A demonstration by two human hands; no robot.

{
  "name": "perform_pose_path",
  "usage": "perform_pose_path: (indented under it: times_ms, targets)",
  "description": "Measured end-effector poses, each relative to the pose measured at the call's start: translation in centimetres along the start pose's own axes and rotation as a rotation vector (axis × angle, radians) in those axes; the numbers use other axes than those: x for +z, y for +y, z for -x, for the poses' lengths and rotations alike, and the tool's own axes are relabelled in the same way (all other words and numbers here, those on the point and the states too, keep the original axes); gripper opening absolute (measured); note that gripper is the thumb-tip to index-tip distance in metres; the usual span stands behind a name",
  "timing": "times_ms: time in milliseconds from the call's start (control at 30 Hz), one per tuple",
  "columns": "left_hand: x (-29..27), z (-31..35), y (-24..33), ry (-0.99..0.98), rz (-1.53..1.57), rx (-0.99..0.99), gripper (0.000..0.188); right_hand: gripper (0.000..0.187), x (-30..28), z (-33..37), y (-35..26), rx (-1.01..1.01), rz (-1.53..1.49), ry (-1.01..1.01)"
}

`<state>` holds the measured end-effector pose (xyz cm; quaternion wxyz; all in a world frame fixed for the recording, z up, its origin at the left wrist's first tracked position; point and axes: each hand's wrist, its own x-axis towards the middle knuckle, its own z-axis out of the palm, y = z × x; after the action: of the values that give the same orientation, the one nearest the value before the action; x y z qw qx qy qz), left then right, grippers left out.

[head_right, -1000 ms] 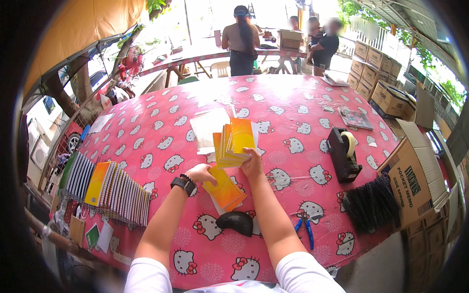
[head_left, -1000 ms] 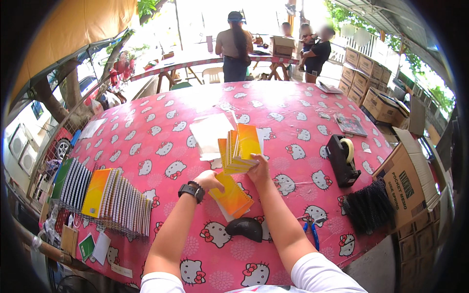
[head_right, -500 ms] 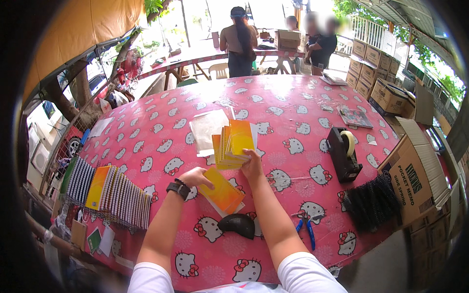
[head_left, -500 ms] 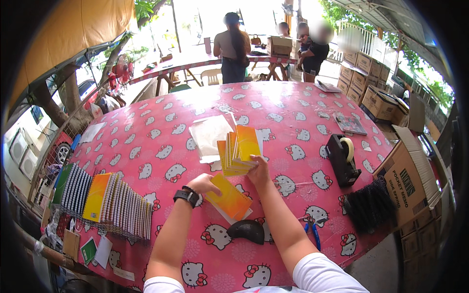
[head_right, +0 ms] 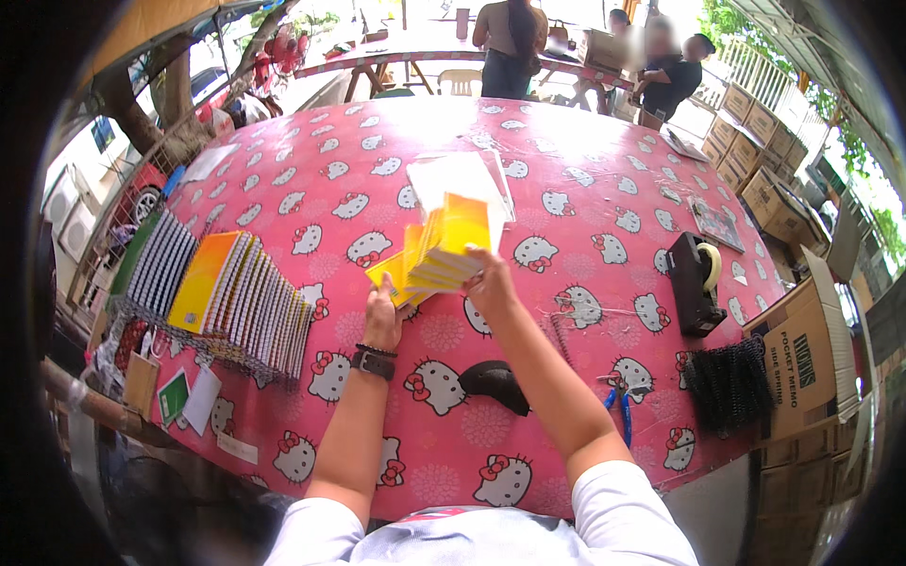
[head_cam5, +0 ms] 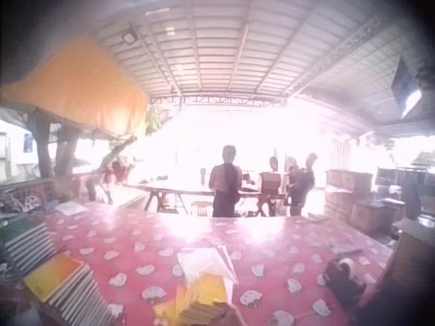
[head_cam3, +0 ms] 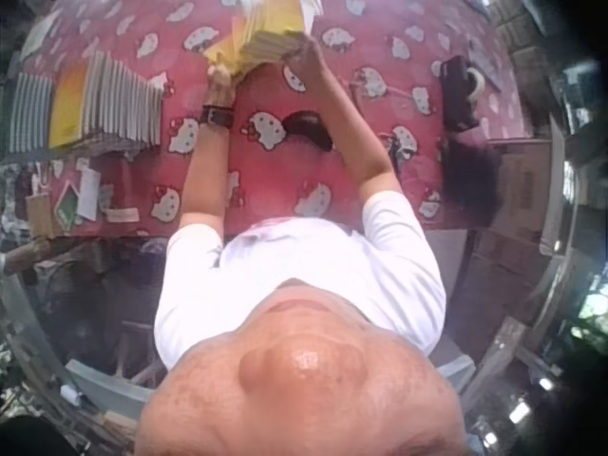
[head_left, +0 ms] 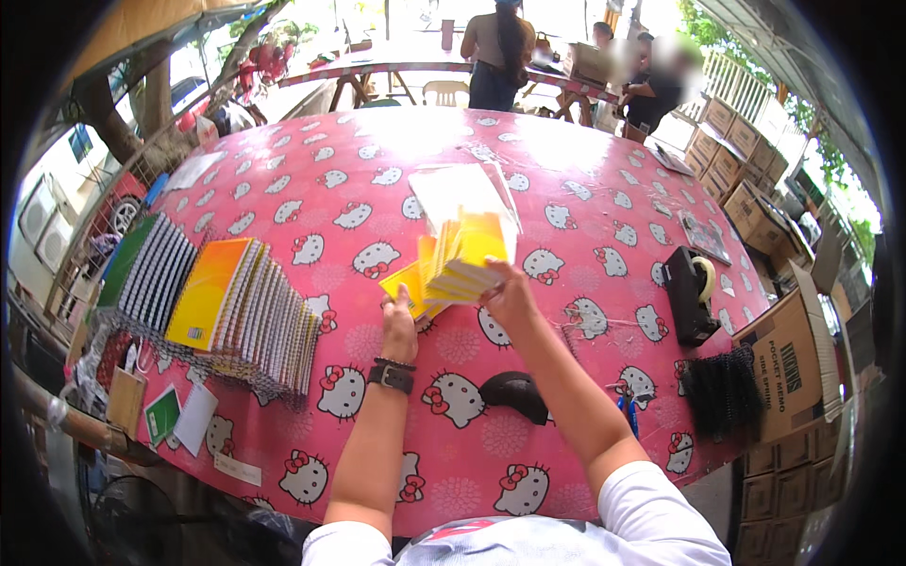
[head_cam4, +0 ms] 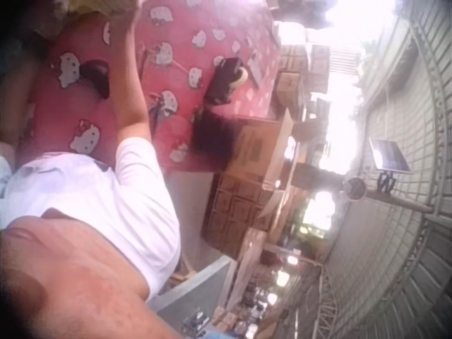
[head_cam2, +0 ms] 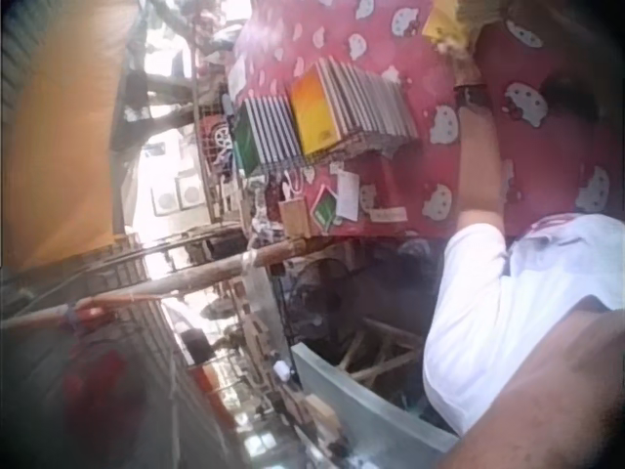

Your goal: The person binds small notebooks by hand, sliding a spiral spine onto the edge of each notebook and then using a blue tool to crimp the ends of the spiral.

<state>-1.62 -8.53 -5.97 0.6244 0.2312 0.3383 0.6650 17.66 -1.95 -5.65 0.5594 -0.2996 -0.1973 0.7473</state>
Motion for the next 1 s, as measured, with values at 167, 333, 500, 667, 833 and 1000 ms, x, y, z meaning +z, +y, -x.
perform_pose_path:
  times_ms: [167,333,500,667,833,1000]
  targets:
    - [1.3,2.1,2.2,-0.125,0.05,-0.058,0.05,0.039,4.6,4.5,3.7,-0.053,0.358,0.034]
    - [-0.1,0.1,-0.1,0.106,-0.266,0.17,0.076,0.051,6.5,6.9,2.4,0.163,1.071,-0.074]
    - [0.8,1.1,1.5,0.059,-0.432,0.302,0.073,0.063,5.9,7.5,-1.1,0.165,1.666,-0.005]
    - [2.5,2.4,2.4,-0.301,-0.807,0.408,0.089,0.092,-1.0,6.4,-3.6,-0.496,1.318,-0.063]
    - [-0.3,2.3,3.0,-0.451,-0.736,0.257,0.105,0.11,0.5,7.2,-2.8,-0.206,0.856,-0.292]
    - [0.3,1.9,0.5,-0.407,-0.552,0.301,0.105,0.115,0.4,6.0,-2.9,-0.177,0.799,-0.378]
